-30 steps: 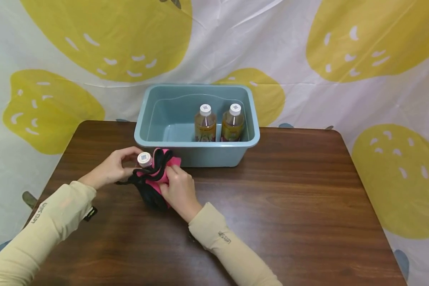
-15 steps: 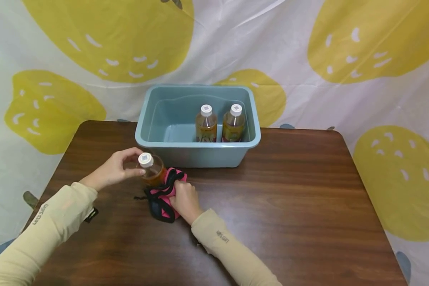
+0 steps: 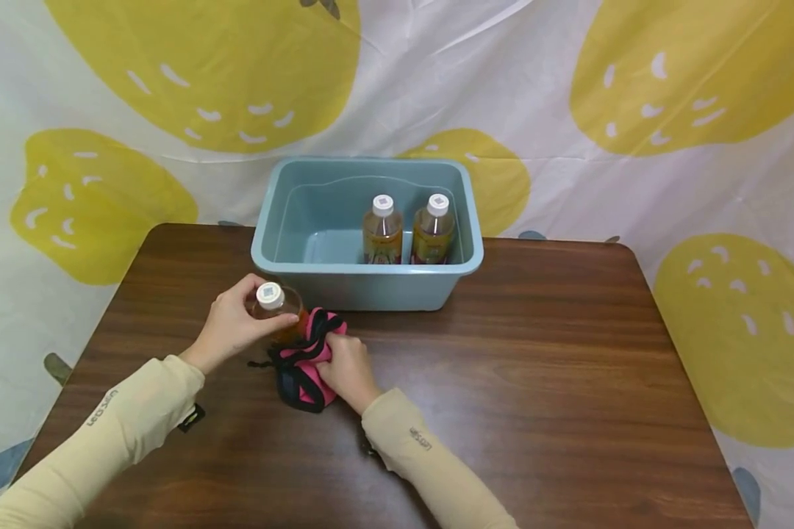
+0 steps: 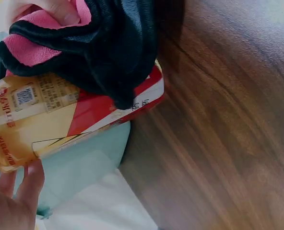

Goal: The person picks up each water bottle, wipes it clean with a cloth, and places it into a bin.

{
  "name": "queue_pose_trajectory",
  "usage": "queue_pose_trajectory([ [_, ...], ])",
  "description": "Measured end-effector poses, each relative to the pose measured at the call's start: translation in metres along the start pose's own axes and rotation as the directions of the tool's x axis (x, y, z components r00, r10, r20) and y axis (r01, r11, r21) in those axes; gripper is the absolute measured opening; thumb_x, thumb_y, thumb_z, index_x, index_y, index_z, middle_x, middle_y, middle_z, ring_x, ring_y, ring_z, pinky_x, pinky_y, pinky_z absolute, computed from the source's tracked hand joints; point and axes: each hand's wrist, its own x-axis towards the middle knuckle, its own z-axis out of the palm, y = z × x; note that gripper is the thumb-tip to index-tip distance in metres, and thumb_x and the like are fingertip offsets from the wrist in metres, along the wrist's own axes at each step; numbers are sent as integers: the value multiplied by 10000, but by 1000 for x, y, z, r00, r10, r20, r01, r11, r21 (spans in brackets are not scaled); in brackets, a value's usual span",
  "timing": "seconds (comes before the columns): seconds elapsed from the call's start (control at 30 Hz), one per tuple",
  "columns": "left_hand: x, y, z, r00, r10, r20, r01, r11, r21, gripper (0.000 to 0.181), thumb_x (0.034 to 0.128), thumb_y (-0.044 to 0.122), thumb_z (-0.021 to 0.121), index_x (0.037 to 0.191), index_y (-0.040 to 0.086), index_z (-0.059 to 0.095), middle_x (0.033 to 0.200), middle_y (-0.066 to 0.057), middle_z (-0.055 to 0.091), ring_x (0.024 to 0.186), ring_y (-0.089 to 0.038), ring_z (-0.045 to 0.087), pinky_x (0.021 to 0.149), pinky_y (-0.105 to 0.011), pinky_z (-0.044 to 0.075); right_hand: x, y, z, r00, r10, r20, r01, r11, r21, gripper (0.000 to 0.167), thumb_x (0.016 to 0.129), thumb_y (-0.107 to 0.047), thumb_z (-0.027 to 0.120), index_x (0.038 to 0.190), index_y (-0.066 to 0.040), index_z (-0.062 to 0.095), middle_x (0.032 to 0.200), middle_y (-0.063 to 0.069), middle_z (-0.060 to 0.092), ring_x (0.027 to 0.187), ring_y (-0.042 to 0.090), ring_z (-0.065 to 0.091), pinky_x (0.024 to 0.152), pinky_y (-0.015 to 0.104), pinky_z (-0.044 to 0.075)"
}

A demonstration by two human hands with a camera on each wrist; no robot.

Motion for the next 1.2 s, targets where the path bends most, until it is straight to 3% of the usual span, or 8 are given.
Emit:
queue_pose_trajectory([
  [0.23,1,-3,3,989,138,44,-136,989,-57,438,655,219,813,1009,67,605,996,-67,540,931,-194,501,828,-396,419,-6,4,-16,998,-29,-53,34,996,85,160,680,-130,773,698,-90,619,579,-14,550,533,74,398,491,159,316],
  [0.4,3,-3,2,974,206,90,-202,978,-54,451,646,169,817,1039,49,633,1007,-84,516,952,-213,475,832,-397,403,-12,2,-32,993,-43,-106,57,989,139,158,666,-122,782,706,-89,634,600,-11,583,537,63,435,472,198,392],
  [0.57,6,-2,-1,965,205,163,-207,978,-3,523,675,215,801,1118,70,564,1047,-73,574,943,-213,484,813,-387,403,-9,-4,-49,989,-40,-142,66,981,181,156,674,-120,786,756,-73,661,693,37,663,593,86,577,537,223,499],
  [0.67,8,-1,-5,961,190,198,-184,982,-48,505,672,180,804,1089,66,542,1011,-71,602,889,-205,517,787,-381,429,-3,-10,-60,985,-61,-164,93,976,195,153,676,-114,781,750,-64,656,689,41,658,605,102,601,559,183,501],
  [0.77,11,-3,-7,948,236,212,-219,971,-101,488,660,112,804,1082,33,573,1022,-93,620,907,-212,545,814,-398,439,4,-18,-71,979,-93,-180,128,973,194,156,678,-113,778,749,-60,650,675,37,642,608,104,596,562,178,499],
  [0.93,17,-5,-10,927,310,212,-292,950,-110,441,650,7,783,1057,-10,615,1018,-120,608,943,-220,542,833,-398,448,15,-31,-84,980,-101,-170,128,980,156,180,679,-152,790,759,-70,651,625,7,586,555,80,499,504,179,426],
  [1.0,17,-5,-12,928,292,230,-272,955,-117,404,656,-35,757,1037,-17,625,982,-116,607,915,-210,541,819,-385,469,20,-36,-87,983,-99,-153,120,984,135,188,680,-168,791,756,-77,647,606,-2,549,546,82,451,488,195,382],
  [1.2,19,-5,-16,935,188,301,-134,972,-190,384,669,-137,624,1043,-47,624,961,-146,606,888,-235,548,774,-387,511,30,-49,-83,989,-120,-86,125,991,52,173,713,-186,759,733,-83,621,604,-6,525,558,94,451,497,212,359],
])
